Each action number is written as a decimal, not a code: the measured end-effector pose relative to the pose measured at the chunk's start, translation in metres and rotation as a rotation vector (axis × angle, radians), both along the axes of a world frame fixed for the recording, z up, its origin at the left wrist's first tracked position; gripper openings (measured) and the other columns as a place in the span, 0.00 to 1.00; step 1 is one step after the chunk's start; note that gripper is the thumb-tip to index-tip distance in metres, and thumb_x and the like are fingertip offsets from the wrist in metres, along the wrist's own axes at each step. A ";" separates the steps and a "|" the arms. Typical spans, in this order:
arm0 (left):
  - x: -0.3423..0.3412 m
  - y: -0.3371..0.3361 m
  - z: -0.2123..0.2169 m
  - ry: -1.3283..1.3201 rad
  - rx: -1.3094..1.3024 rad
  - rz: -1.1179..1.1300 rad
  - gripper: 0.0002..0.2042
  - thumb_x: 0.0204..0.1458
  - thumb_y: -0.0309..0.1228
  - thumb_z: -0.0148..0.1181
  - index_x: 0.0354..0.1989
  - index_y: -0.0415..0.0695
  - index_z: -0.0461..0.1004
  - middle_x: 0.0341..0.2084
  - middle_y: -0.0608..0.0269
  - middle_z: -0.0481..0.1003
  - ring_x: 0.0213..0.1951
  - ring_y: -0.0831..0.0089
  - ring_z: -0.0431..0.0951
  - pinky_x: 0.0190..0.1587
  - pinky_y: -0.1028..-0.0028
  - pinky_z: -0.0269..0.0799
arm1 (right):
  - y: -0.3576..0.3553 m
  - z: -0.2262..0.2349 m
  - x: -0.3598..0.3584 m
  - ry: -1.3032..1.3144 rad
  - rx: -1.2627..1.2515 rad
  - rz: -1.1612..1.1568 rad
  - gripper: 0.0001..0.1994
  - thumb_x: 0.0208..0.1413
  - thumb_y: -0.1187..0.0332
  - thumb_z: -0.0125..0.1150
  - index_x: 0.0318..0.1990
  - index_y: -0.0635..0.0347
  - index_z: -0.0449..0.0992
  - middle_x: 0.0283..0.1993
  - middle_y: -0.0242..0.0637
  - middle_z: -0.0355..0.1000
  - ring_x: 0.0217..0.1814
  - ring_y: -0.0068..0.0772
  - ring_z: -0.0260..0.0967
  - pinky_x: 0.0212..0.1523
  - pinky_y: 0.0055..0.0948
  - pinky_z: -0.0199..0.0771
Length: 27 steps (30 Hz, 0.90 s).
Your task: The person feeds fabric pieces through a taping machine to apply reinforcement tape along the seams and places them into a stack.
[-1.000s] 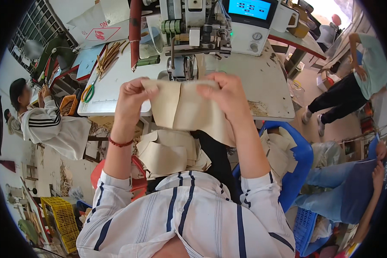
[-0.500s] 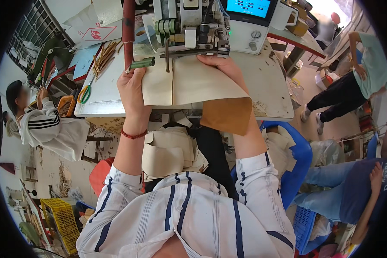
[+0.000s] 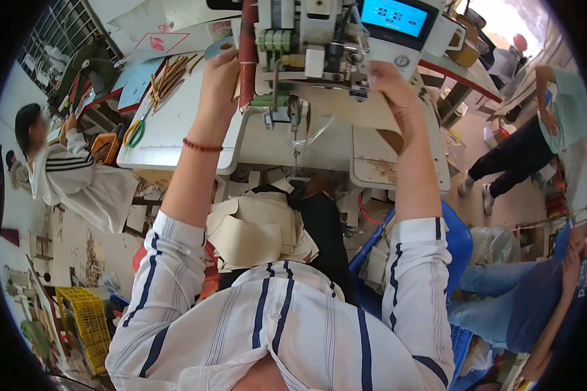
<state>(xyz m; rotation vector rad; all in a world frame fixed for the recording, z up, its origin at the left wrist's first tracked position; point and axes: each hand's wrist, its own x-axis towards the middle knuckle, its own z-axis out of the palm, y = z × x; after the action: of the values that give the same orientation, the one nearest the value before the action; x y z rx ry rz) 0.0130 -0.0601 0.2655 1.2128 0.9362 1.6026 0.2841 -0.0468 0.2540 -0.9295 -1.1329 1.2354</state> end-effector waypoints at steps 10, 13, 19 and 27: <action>-0.061 0.059 -0.050 0.355 -0.088 0.111 0.06 0.46 0.26 0.53 0.27 0.35 0.74 0.17 0.58 0.71 0.20 0.75 0.71 0.18 0.73 0.62 | 0.121 -0.107 0.022 -0.588 0.576 -0.269 0.14 0.45 0.67 0.56 0.40 0.61 0.70 0.42 0.39 0.67 0.43 0.32 0.66 0.45 0.36 0.66; -0.099 0.034 -0.115 1.100 0.006 0.487 0.07 0.44 0.27 0.54 0.25 0.36 0.74 0.17 0.54 0.72 0.23 0.73 0.74 0.23 0.70 0.66 | 0.086 -0.099 -0.017 -1.222 0.726 -0.393 0.18 0.45 0.56 0.58 0.37 0.61 0.72 0.32 0.41 0.70 0.36 0.37 0.68 0.37 0.34 0.67; -0.116 -0.102 -0.148 1.074 -0.149 -0.575 0.12 0.36 0.26 0.62 0.32 0.39 0.74 0.33 0.56 0.73 0.38 0.61 0.72 0.42 0.69 0.67 | -0.041 -0.104 -0.051 -0.602 0.276 -0.461 0.11 0.48 0.63 0.59 0.23 0.61 0.73 0.18 0.28 0.68 0.22 0.16 0.62 0.25 0.19 0.62; -0.098 -0.159 -0.173 1.111 0.144 -0.500 0.09 0.33 0.23 0.61 0.26 0.39 0.71 0.30 0.58 0.70 0.36 0.61 0.68 0.39 0.69 0.63 | -0.151 -0.174 -0.150 -0.688 0.263 0.665 0.27 0.34 0.65 0.68 0.46 0.60 0.68 0.44 0.42 0.68 0.48 0.35 0.65 0.50 0.29 0.63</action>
<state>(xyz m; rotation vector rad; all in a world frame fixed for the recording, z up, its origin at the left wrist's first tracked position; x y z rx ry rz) -0.0851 -0.2192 0.0926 2.2894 1.0229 0.5200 0.1345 -0.1977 0.0802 -0.8164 -2.2259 1.2541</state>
